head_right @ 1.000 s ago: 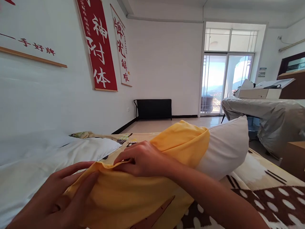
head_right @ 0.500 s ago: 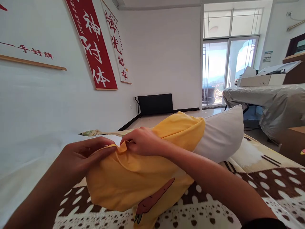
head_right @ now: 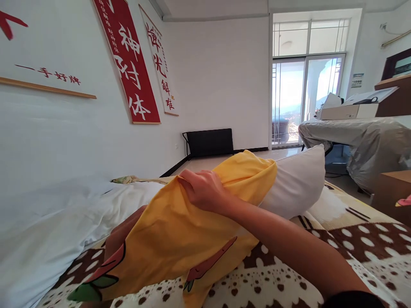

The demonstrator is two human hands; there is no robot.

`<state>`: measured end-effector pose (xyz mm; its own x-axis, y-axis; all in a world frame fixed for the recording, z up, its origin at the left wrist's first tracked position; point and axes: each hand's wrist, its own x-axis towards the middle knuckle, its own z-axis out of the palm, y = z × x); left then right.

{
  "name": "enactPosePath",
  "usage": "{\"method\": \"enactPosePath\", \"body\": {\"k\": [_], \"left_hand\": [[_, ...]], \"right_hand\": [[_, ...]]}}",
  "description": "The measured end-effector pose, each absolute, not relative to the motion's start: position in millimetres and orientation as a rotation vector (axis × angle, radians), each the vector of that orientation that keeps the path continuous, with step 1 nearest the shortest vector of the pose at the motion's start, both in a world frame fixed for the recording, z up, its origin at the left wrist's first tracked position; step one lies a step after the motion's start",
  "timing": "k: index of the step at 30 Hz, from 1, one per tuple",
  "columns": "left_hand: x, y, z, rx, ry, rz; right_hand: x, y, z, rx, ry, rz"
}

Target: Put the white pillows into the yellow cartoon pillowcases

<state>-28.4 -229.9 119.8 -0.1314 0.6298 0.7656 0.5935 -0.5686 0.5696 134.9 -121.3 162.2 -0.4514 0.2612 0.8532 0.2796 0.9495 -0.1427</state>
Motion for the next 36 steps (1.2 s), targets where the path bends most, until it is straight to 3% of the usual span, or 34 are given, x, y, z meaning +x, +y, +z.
{"method": "enactPosePath", "body": {"k": [5,22,30,33,36], "left_hand": [[-39,-226,116,2.152,1.277,1.723],[-60,-206,152,1.960,0.837,1.526],[-53,-184,151,1.992,1.000,1.323],[-49,-195,156,2.002,0.990,1.196],[-41,-199,156,2.030,1.073,1.065]], "right_hand": [[138,-126,160,-0.313,-2.030,-0.153],[152,-123,167,0.190,-2.428,0.341],[154,-111,159,-0.166,-2.083,0.595],[152,-107,153,-0.261,-1.959,0.489],[144,-101,148,-0.279,-1.934,0.118]]}}
